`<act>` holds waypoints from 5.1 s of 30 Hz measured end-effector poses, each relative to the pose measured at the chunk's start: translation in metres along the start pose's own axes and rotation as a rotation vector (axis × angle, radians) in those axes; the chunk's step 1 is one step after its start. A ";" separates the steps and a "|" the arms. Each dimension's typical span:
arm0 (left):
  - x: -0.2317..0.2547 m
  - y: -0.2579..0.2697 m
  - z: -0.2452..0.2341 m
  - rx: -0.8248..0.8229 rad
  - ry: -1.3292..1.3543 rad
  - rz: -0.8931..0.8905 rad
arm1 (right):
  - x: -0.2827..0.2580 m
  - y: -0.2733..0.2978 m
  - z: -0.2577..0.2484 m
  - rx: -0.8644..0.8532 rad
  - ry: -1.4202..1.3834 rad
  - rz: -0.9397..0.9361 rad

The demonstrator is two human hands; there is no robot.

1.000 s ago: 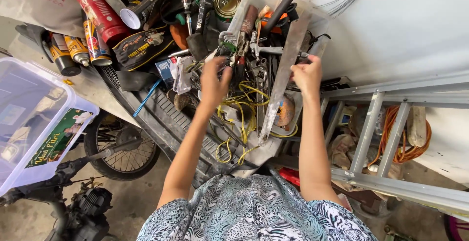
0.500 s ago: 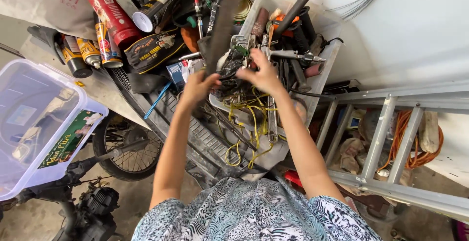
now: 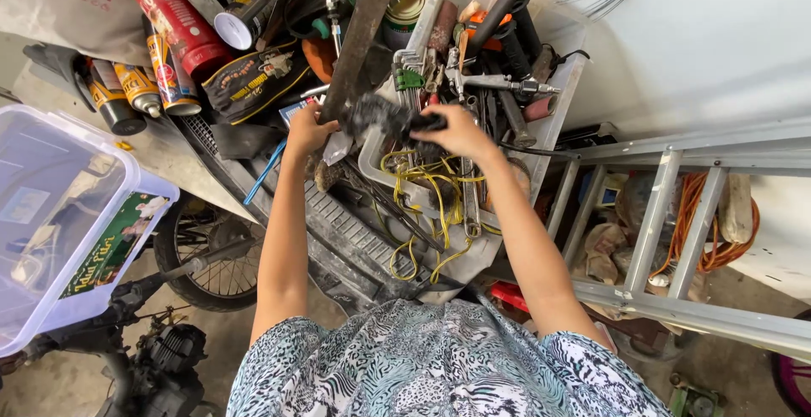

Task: The person sorts through a cluttered collection of tools and supplies on a workbench. They move spray cans, a red fire extinguisher, a white cloth, and a yellow extension cord, then pick up and place back various hand tools including wrenches, pliers, and a pressure gauge.

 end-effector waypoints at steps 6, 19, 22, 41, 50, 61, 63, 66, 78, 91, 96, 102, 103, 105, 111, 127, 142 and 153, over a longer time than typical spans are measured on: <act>0.098 0.100 -0.055 0.434 -0.145 0.302 | 0.019 -0.040 -0.032 0.450 0.482 -0.288; 0.181 0.121 -0.048 0.338 0.052 0.772 | 0.007 -0.009 -0.011 0.144 -0.135 -0.242; 0.126 0.063 -0.037 0.763 -0.322 0.529 | 0.039 0.011 -0.051 0.298 0.040 -0.201; 0.234 0.138 0.042 0.558 -0.399 0.489 | 0.130 0.122 -0.118 0.257 0.972 0.301; 0.256 0.232 0.155 -0.008 -0.535 0.719 | 0.079 0.113 -0.124 0.618 1.188 0.004; 0.201 0.210 0.127 -0.201 -0.342 0.622 | 0.092 0.032 -0.069 0.258 0.551 0.172; 0.222 0.235 0.096 -0.362 -0.081 0.660 | 0.092 0.023 -0.058 0.162 0.454 0.299; 0.223 0.240 0.064 -0.282 0.040 0.631 | 0.098 0.023 -0.063 0.168 0.437 0.374; 0.201 0.165 0.040 -0.284 0.036 0.203 | 0.026 0.166 -0.150 0.315 0.325 0.248; 0.183 0.099 0.090 0.504 -0.450 0.118 | 0.016 0.107 -0.112 0.620 0.330 -0.021; 0.187 0.089 0.085 0.478 -0.370 0.161 | 0.059 0.084 -0.101 0.736 0.322 0.096; 0.196 0.094 0.094 0.604 -0.573 0.180 | 0.081 0.057 -0.125 0.505 0.894 0.348; 0.195 0.090 0.097 0.610 -0.571 0.174 | 0.078 0.041 -0.128 0.501 0.897 0.340; 0.191 0.085 0.106 0.634 -0.630 0.183 | 0.046 0.008 -0.121 0.535 1.198 -0.113; 0.186 0.073 0.113 0.586 -0.628 0.189 | 0.228 -0.125 -0.102 -0.042 1.173 -0.045; 0.184 0.090 0.069 0.478 -0.208 0.370 | 0.020 -0.020 -0.167 0.242 0.183 -0.561; 0.152 0.068 0.059 0.192 0.320 0.102 | 0.152 -0.031 -0.178 0.000 1.392 -1.132; 0.163 0.112 0.039 0.276 0.613 0.294 | 0.136 -0.071 -0.162 0.249 1.380 -0.756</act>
Point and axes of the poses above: each hand's wrist, its own y-axis away from the middle knuckle, its own z-axis out of the palm, x = y × z, the point moved 6 cm from there along -y, towards the middle knuckle, and after that the axes turned 9 degrees about -z, right-handed, at the moved point
